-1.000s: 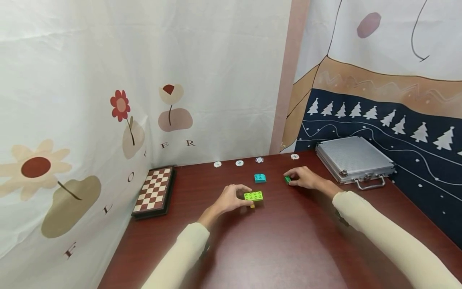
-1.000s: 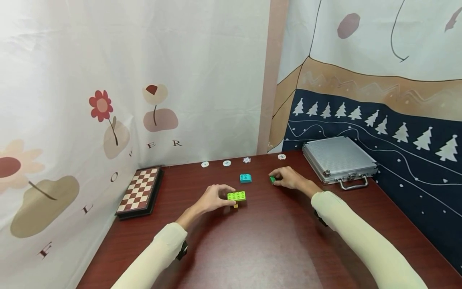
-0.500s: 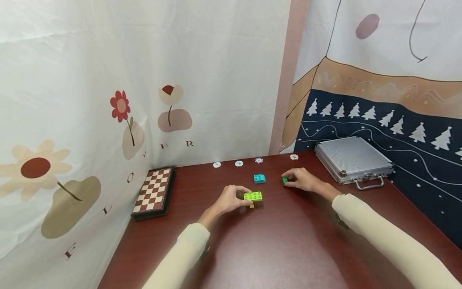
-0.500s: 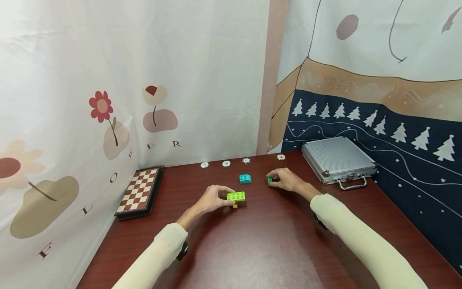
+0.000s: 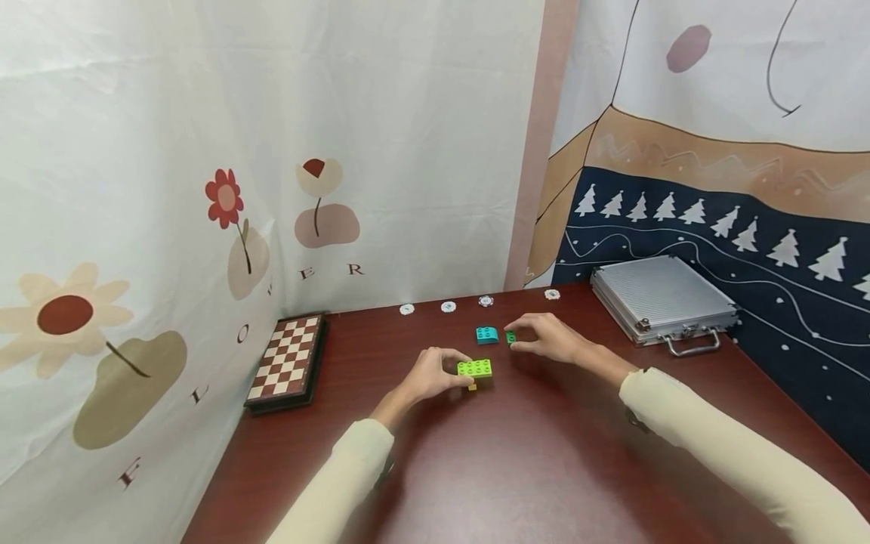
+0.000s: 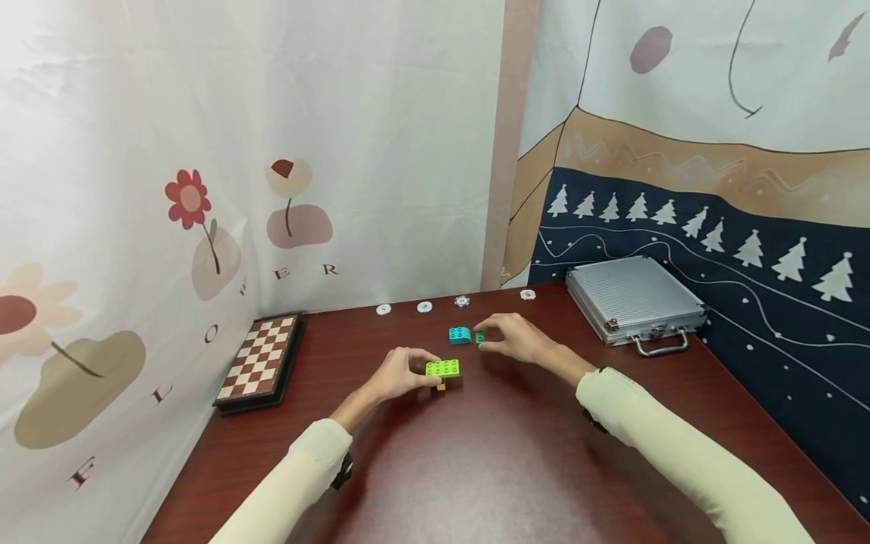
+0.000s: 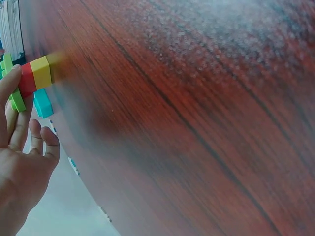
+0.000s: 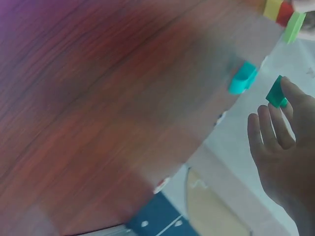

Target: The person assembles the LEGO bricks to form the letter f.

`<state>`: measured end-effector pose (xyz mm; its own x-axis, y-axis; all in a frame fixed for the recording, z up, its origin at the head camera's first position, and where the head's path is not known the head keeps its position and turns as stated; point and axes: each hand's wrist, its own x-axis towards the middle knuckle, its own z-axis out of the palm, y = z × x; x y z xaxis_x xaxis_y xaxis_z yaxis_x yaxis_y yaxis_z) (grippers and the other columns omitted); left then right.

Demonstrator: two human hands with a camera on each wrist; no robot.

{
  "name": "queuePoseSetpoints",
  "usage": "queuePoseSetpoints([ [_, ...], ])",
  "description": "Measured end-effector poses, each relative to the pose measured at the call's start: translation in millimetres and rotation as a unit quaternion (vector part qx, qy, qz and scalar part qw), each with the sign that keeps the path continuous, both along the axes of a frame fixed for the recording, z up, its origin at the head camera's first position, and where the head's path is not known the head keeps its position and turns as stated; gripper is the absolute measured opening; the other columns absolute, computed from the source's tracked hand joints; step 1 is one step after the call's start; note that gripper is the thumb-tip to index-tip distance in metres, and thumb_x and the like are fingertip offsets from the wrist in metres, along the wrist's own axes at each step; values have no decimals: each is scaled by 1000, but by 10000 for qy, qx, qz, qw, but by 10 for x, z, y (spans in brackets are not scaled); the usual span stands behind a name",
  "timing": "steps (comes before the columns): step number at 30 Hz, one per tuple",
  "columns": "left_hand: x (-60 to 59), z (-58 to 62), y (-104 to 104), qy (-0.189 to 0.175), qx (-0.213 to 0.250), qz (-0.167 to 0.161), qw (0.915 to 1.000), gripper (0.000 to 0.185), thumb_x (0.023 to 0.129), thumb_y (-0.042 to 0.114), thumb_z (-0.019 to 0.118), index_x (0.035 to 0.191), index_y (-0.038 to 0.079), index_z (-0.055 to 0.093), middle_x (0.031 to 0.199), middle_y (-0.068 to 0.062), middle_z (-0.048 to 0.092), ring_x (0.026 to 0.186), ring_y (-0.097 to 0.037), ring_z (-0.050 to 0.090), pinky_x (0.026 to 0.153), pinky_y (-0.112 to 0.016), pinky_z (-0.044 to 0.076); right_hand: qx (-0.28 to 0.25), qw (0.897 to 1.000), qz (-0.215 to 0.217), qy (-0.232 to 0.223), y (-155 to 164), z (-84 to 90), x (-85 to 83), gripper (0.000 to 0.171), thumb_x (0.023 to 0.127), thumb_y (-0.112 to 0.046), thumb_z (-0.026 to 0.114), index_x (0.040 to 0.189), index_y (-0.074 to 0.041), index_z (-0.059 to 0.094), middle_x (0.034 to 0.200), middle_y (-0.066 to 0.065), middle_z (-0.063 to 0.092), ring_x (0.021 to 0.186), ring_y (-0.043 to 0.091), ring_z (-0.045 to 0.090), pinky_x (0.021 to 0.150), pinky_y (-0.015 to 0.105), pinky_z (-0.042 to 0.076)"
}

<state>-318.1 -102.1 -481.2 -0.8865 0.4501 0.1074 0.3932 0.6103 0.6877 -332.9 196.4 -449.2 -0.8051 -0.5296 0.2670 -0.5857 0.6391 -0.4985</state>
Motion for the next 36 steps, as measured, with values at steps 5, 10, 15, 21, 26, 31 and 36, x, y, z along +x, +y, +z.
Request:
queuePoseSetpoints([
  [5, -2, -6, -8, -37, 54, -33, 10000, 34, 84, 30, 89, 115, 19, 80, 102, 5, 76, 89, -9, 64, 77, -30, 54, -122, 9989, 384, 251, -166, 35, 79, 37, 93, -16, 80, 126, -2, 73, 115, 7, 73, 99, 22, 68, 85, 39, 58],
  [10, -10, -4, -4, -28, 118, -96, 9999, 33, 84, 29, 89, 114, 17, 80, 98, 5, 77, 84, -8, 66, 74, -28, 54, -312, 9963, 752, 271, -329, 45, 151, 36, 91, -10, 81, 126, -3, 73, 110, 6, 72, 97, 31, 70, 83, 47, 58],
  [15, -14, 0, -1, 4, 78, -112, 9999, 34, 83, 28, 90, 114, 17, 80, 92, 5, 77, 80, -7, 66, 72, -27, 53, -347, 9953, 895, 103, -463, 20, 189, 35, 92, -12, 81, 125, -7, 74, 111, 4, 72, 98, 28, 71, 83, 41, 60],
  [21, -15, 2, -13, 119, -21, -89, 9999, 39, 83, 29, 90, 116, 12, 79, 99, 2, 77, 89, -14, 67, 77, -30, 54, -225, 9944, 1025, 152, -605, -14, 190, 36, 92, -15, 81, 126, -4, 73, 112, 4, 73, 98, 18, 72, 83, 31, 59],
  [26, -21, 2, -9, 127, -70, -88, 9999, 42, 83, 29, 90, 118, 10, 78, 104, 2, 77, 93, -14, 68, 81, -31, 55, -218, 9935, 1094, 214, -665, -45, 178, 34, 91, -15, 82, 122, -5, 74, 105, 2, 73, 94, 14, 72, 82, 32, 60],
  [31, -15, -4, -12, 77, -53, -82, 9999, 44, 83, 30, 90, 120, 10, 77, 107, 2, 77, 94, -12, 67, 81, -32, 55, -205, 9937, 1078, 241, -692, -71, 163, 32, 92, -16, 82, 122, -6, 75, 104, 1, 74, 93, 13, 72, 82, 31, 60],
  [36, -13, 2, -24, 40, -83, -57, 9999, 44, 83, 31, 89, 121, 11, 77, 108, 2, 77, 95, -12, 67, 82, -32, 55, -222, 9942, 1040, 149, -715, -67, 174, 32, 93, -17, 81, 122, -6, 75, 105, 1, 74, 93, 15, 72, 82, 33, 60],
])
